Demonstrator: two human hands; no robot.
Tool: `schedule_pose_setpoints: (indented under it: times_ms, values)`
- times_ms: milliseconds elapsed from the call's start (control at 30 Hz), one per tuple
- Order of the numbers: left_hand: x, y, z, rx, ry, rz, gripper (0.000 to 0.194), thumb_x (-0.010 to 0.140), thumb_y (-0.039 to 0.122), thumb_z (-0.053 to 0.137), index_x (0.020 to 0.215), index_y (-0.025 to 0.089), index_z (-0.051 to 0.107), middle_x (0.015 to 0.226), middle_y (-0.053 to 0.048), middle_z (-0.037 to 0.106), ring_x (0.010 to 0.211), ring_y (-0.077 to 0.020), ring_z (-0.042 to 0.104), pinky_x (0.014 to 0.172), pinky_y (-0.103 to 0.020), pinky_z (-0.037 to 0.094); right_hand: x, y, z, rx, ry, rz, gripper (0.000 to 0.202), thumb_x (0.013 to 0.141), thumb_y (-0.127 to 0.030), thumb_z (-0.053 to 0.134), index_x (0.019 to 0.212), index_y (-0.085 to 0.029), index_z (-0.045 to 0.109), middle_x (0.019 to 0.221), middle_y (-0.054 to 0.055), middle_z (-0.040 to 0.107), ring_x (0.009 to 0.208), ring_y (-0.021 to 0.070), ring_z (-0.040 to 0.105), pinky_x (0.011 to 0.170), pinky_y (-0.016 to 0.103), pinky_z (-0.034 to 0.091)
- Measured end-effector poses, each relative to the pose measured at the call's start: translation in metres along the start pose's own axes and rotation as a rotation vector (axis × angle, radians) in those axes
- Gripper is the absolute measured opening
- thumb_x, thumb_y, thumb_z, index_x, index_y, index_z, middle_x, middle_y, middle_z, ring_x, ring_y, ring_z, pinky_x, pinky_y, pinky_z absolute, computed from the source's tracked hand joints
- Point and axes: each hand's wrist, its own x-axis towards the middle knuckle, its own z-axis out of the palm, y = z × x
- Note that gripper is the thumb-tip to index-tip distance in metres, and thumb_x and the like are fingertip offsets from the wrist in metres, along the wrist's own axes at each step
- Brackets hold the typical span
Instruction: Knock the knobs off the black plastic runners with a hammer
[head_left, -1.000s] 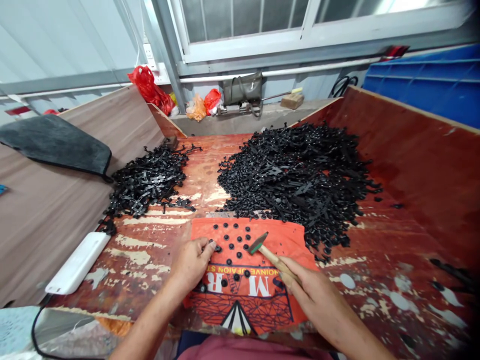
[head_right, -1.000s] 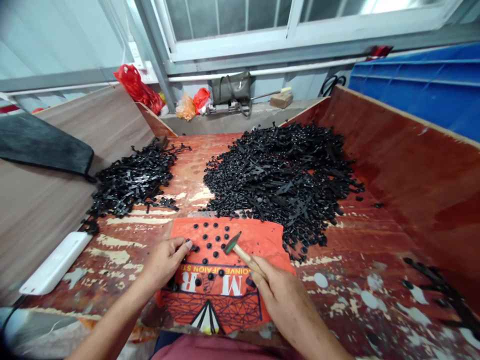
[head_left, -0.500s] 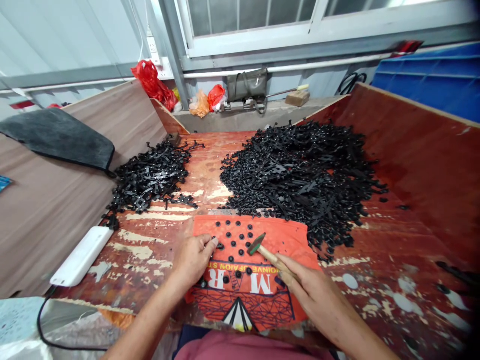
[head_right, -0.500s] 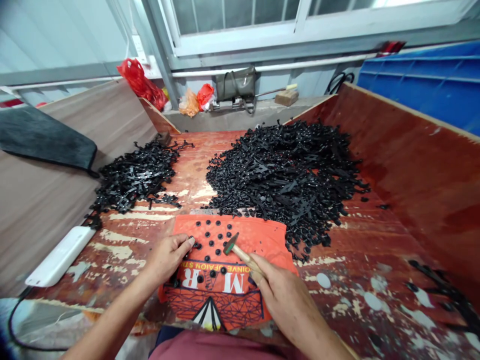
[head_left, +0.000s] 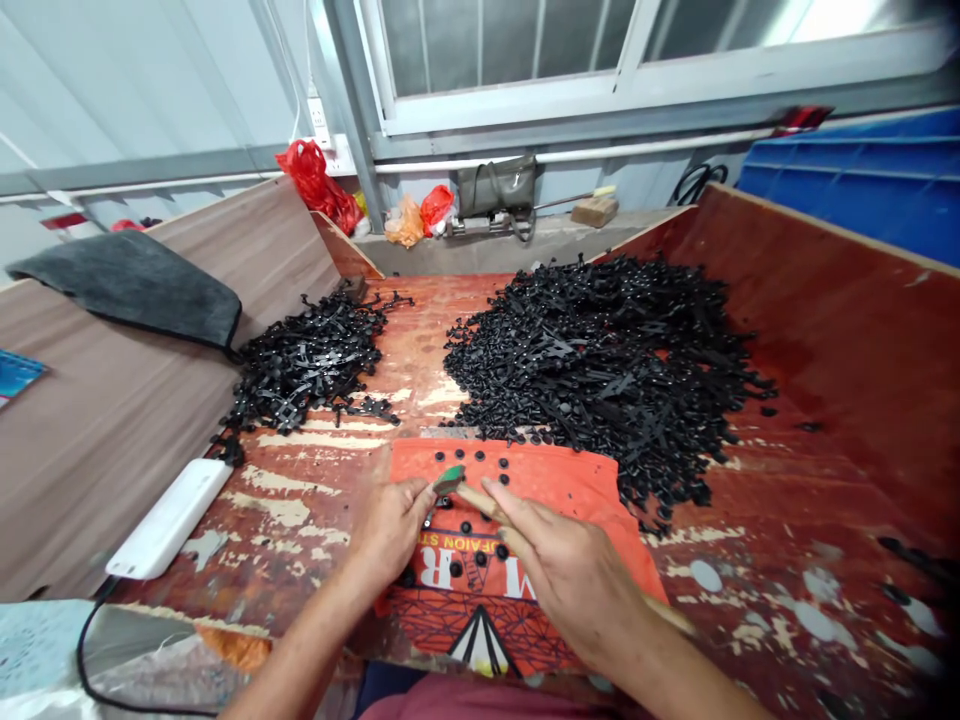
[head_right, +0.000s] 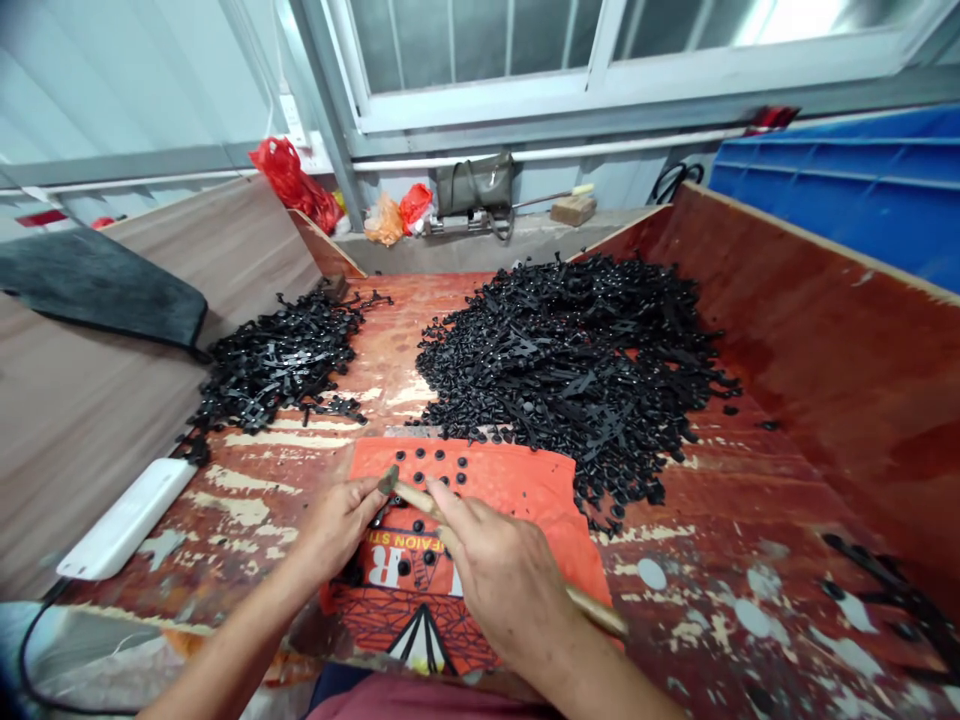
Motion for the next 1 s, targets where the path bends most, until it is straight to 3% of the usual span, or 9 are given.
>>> schedule_pose_setpoints:
  times_ms: [133, 300, 500, 633, 733, 1000]
  values:
    - [0.001, -0.001, 0.0, 0.09, 0.025, 0.035, 0.047, 0.094, 0.049, 0.038, 0.066, 0.018, 0.059, 0.055, 0.002, 0.05, 0.055, -0.0145, 0.046, 0.054, -0.024, 0.026, 0.001, -0.001, 0.001, -0.069, -0.031, 0.0, 0.051, 0.096, -0.017, 0.046, 0.145, -0.029, 0.046, 0.105, 0.005, 0.077, 0.086, 0.0218, 0.074, 0.075, 0.033, 0.059]
    - [0.003, -0.002, 0.0, 0.06, 0.033, 0.034, 0.045, 0.093, 0.049, 0.04, 0.069, 0.019, 0.064, 0.06, 0.0, 0.058, 0.059, -0.0159, 0.051, 0.056, -0.024, 0.029, -0.001, -0.005, -0.016, 0.061, 0.146, -0.024, 0.053, 0.102, -0.021, 0.037, 0.154, -0.026, 0.031, 0.12, 0.007, 0.072, 0.1, 0.0206, 0.071, 0.089, 0.034, 0.056]
    - [0.002, 0.002, -0.001, 0.168, 0.03, 0.027, 0.045, 0.094, 0.046, 0.038, 0.061, 0.019, 0.053, 0.054, 0.003, 0.049, 0.054, -0.014, 0.048, 0.055, -0.025, 0.025, 0.0, -0.001, -0.01, 0.002, -0.021, 0.021, 0.054, 0.097, -0.016, 0.044, 0.148, -0.034, 0.041, 0.111, 0.002, 0.076, 0.089, 0.0205, 0.074, 0.077, 0.032, 0.06]
    - [0.001, 0.008, -0.002, 0.33, 0.089, 0.038, 0.044, 0.095, 0.041, 0.038, 0.06, 0.019, 0.054, 0.054, 0.001, 0.052, 0.054, -0.0141, 0.048, 0.056, -0.026, 0.023, 0.001, 0.003, -0.012, 0.01, 0.024, 0.084, 0.051, 0.101, -0.02, 0.039, 0.151, -0.032, 0.037, 0.126, 0.002, 0.07, 0.098, 0.021, 0.072, 0.085, 0.035, 0.059]
    - [0.0, 0.012, -0.003, 0.435, 0.119, 0.047, 0.041, 0.094, 0.038, 0.04, 0.064, 0.02, 0.06, 0.059, -0.002, 0.061, 0.057, -0.0156, 0.052, 0.056, -0.027, 0.022, 0.001, 0.004, -0.016, 0.02, 0.015, 0.084, 0.049, 0.102, -0.023, 0.038, 0.151, -0.029, 0.037, 0.125, 0.002, 0.07, 0.101, 0.0213, 0.071, 0.091, 0.037, 0.056]
    - [0.0, 0.013, -0.007, 0.283, 0.042, 0.042, 0.041, 0.095, 0.04, 0.038, 0.068, 0.021, 0.062, 0.061, -0.002, 0.061, 0.059, -0.0177, 0.055, 0.057, -0.026, 0.026, -0.002, -0.001, -0.011, -0.039, 0.026, 0.018, 0.051, 0.101, -0.02, 0.036, 0.152, -0.026, 0.035, 0.123, 0.006, 0.071, 0.1, 0.0215, 0.071, 0.087, 0.035, 0.057]
